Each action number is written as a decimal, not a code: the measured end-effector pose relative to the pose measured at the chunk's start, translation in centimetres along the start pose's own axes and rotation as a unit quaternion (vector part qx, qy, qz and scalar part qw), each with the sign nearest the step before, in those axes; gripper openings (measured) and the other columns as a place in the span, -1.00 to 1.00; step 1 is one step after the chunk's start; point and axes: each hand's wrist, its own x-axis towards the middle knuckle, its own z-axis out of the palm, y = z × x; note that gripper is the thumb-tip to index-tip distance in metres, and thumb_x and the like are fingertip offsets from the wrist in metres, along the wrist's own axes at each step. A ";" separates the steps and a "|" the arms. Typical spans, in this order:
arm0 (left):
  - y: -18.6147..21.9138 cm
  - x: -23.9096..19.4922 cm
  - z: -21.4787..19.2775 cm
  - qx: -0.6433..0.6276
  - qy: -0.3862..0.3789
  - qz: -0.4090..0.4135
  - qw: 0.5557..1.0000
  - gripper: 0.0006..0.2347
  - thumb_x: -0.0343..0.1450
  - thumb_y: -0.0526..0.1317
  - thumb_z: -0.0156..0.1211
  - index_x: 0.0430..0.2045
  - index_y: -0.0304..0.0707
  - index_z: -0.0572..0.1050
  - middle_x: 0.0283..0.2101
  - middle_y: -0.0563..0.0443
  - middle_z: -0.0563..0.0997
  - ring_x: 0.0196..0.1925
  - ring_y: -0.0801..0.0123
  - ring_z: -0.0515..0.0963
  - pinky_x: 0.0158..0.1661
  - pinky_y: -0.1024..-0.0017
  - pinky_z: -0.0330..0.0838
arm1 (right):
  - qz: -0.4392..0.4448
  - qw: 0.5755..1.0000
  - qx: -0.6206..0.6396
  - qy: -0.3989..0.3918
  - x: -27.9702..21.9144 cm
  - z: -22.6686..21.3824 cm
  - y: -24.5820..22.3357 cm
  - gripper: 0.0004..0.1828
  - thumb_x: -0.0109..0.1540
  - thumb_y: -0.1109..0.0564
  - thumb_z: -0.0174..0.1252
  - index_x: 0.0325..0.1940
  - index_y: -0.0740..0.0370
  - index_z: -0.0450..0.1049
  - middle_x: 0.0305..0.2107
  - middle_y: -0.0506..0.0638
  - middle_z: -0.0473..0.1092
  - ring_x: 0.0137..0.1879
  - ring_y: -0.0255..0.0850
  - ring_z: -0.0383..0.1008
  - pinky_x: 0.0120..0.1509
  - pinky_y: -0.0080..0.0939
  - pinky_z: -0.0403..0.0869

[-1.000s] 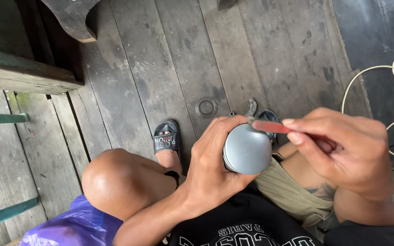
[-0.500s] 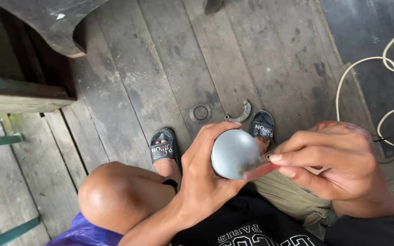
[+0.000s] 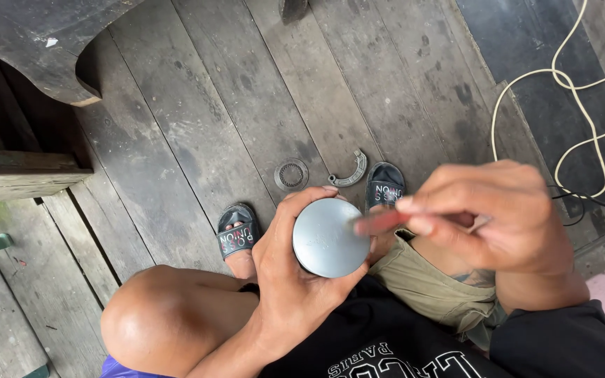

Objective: Cleaning a motorcycle piston using a wire brush

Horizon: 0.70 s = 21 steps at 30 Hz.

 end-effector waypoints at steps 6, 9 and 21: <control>0.1 -0.3 -0.3 -0.011 -0.015 -0.048 0.999 -0.50 0.23 -0.13 0.44 0.01 -0.23 0.39 -0.06 -0.02 0.63 -0.09 0.38 0.69 -0.02 0.50 0.55 | -0.006 0.999 0.038 -0.010 -0.1 -0.2 0.1 -0.88 0.22 0.23 0.17 -0.25 0.35 0.55 -0.53 0.04 0.55 -0.66 -0.42 0.31 -0.65 -0.51 0.21; 0.0 -0.2 -0.3 -0.019 -0.019 -0.042 0.999 -0.50 0.25 -0.10 0.44 0.03 -0.23 0.39 -0.06 -0.01 0.62 -0.10 0.40 0.67 -0.02 0.51 0.54 | -0.001 1.000 0.026 -0.006 0.2 -0.1 -0.5 -0.87 0.21 0.22 0.19 -0.26 0.37 0.55 -0.52 0.05 0.54 -0.65 -0.39 0.34 -0.62 -0.49 0.25; -0.1 -0.1 0.0 -0.014 -0.005 -0.037 0.999 -0.49 0.24 -0.13 0.50 0.02 -0.20 0.40 -0.04 0.04 0.62 -0.12 0.46 0.67 -0.01 0.55 0.55 | 0.012 0.999 0.021 -0.020 0.1 -0.4 -0.3 -0.85 0.19 0.19 0.20 -0.24 0.36 0.55 -0.51 0.05 0.55 -0.67 -0.39 0.30 -0.63 -0.49 0.23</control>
